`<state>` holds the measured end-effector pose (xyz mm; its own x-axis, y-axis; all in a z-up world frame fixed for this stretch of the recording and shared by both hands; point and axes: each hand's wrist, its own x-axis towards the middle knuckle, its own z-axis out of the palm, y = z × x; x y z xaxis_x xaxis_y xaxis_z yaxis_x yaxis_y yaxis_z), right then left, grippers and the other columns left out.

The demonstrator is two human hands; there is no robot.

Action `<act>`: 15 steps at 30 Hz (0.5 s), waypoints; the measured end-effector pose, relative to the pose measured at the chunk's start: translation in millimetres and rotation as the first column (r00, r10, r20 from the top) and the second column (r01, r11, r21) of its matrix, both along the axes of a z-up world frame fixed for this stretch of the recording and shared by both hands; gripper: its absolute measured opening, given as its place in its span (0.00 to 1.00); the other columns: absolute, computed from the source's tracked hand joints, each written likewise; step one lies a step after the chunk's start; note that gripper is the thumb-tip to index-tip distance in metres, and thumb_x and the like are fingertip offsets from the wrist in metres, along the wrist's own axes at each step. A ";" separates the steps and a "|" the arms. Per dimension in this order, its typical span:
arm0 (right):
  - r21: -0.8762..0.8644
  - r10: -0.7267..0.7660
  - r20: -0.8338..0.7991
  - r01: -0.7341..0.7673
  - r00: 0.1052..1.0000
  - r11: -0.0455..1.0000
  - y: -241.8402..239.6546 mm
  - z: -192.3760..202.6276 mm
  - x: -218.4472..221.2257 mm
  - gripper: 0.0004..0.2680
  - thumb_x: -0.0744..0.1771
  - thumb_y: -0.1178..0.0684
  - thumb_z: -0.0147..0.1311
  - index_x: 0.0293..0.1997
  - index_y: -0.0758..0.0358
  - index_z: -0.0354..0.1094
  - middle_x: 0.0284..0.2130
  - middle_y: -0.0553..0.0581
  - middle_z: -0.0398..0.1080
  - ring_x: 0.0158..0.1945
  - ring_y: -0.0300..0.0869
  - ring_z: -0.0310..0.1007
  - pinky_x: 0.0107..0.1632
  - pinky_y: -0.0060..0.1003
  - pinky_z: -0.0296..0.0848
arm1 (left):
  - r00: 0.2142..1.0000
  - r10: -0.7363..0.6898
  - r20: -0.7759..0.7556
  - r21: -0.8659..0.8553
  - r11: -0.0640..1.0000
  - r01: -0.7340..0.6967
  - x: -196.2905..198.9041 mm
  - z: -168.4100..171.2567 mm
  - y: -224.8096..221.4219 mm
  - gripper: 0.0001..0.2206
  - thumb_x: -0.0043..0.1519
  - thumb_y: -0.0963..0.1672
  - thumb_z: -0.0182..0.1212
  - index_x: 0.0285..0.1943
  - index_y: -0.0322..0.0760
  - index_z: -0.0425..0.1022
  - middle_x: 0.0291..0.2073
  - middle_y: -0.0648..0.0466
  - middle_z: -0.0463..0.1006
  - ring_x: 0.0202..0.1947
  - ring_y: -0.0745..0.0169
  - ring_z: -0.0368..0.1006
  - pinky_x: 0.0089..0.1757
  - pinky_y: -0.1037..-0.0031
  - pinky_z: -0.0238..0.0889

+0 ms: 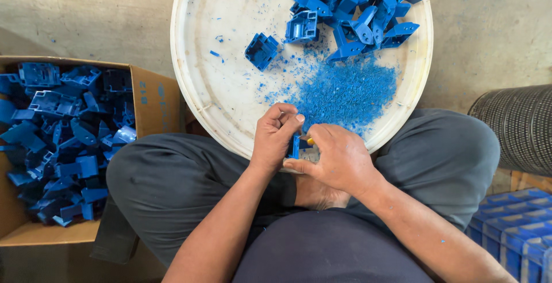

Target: The person trims excess material from small blue plastic parts using a handheld blade while seated on the floor, placing the trimmed parts into a cardboard box.

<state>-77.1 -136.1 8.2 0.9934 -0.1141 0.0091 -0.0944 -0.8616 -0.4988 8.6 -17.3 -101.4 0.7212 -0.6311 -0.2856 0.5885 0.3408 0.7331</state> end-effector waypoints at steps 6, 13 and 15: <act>-0.018 -0.021 -0.048 0.020 0.999 1.000 -0.8 1.1 0.0 0.24 0.58 0.29 0.64 0.37 0.64 0.70 0.29 0.61 0.73 0.35 0.57 0.75 0.37 0.50 0.72 | 1.000 -0.007 -0.005 -0.020 1.000 0.007 0.1 0.1 -1.2 0.06 0.64 0.37 0.63 0.47 0.33 0.72 0.28 0.59 0.74 0.30 0.76 0.67 0.34 0.80 0.61; -0.013 -0.006 -0.020 0.006 1.000 1.000 0.7 -5.6 -4.3 0.22 0.60 0.30 0.63 0.35 0.64 0.71 0.28 0.60 0.73 0.33 0.55 0.75 0.35 0.49 0.73 | 1.000 -0.013 -0.011 -0.033 0.999 0.013 -0.8 -1.0 -0.2 0.06 0.64 0.38 0.63 0.46 0.34 0.72 0.28 0.59 0.74 0.30 0.75 0.68 0.34 0.79 0.62; -0.072 -0.005 -0.038 0.002 0.999 0.997 2.0 -8.5 -5.1 0.22 0.60 0.30 0.63 0.33 0.64 0.71 0.26 0.60 0.73 0.33 0.56 0.75 0.35 0.50 0.72 | 1.000 -0.016 -0.005 -0.018 1.000 0.016 -0.9 -0.3 0.5 0.05 0.64 0.38 0.63 0.45 0.34 0.72 0.28 0.59 0.74 0.30 0.76 0.67 0.34 0.79 0.61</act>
